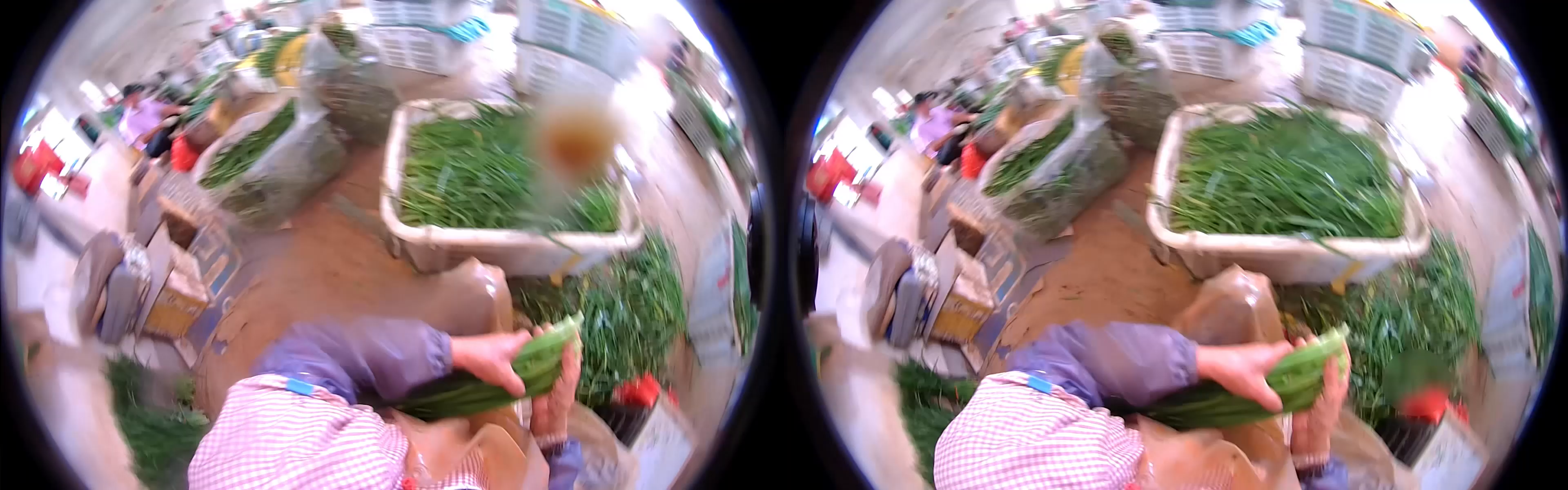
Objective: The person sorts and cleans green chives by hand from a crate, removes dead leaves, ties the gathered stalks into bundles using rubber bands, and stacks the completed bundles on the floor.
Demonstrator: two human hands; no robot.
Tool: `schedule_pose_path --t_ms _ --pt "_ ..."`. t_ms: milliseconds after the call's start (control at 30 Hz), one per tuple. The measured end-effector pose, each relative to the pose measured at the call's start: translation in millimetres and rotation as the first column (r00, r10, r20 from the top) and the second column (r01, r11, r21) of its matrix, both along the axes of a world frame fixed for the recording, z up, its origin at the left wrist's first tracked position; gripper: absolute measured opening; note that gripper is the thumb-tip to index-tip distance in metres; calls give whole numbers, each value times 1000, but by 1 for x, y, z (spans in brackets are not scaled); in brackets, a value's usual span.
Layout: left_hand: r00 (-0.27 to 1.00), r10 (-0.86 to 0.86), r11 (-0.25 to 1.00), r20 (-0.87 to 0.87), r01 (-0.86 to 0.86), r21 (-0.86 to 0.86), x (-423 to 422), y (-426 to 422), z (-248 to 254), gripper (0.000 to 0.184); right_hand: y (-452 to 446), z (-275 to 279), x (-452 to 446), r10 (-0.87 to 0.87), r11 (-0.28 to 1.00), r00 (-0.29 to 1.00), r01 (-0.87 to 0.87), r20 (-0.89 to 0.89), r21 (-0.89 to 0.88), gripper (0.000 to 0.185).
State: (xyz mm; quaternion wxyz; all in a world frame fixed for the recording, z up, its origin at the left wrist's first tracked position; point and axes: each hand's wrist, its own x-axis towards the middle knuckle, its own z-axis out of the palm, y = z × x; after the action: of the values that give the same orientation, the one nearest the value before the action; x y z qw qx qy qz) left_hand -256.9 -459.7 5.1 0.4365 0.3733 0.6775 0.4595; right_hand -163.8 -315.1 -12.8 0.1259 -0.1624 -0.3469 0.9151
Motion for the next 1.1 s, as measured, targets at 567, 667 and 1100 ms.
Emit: schedule_pose_path --t_ms 567,667,1100 --pt "641 76 983 764 -178 52 5 -17 16 67 31 16 21 -365 774 930 282 35 567 24" --pt "629 82 971 773 -227 81 10 -14 21 70 44 56 37 -272 243 962 69 0 968 12" --pt "751 193 948 631 -310 78 22 -13 -5 70 25 46 3 75 -583 978 -115 194 804 9"
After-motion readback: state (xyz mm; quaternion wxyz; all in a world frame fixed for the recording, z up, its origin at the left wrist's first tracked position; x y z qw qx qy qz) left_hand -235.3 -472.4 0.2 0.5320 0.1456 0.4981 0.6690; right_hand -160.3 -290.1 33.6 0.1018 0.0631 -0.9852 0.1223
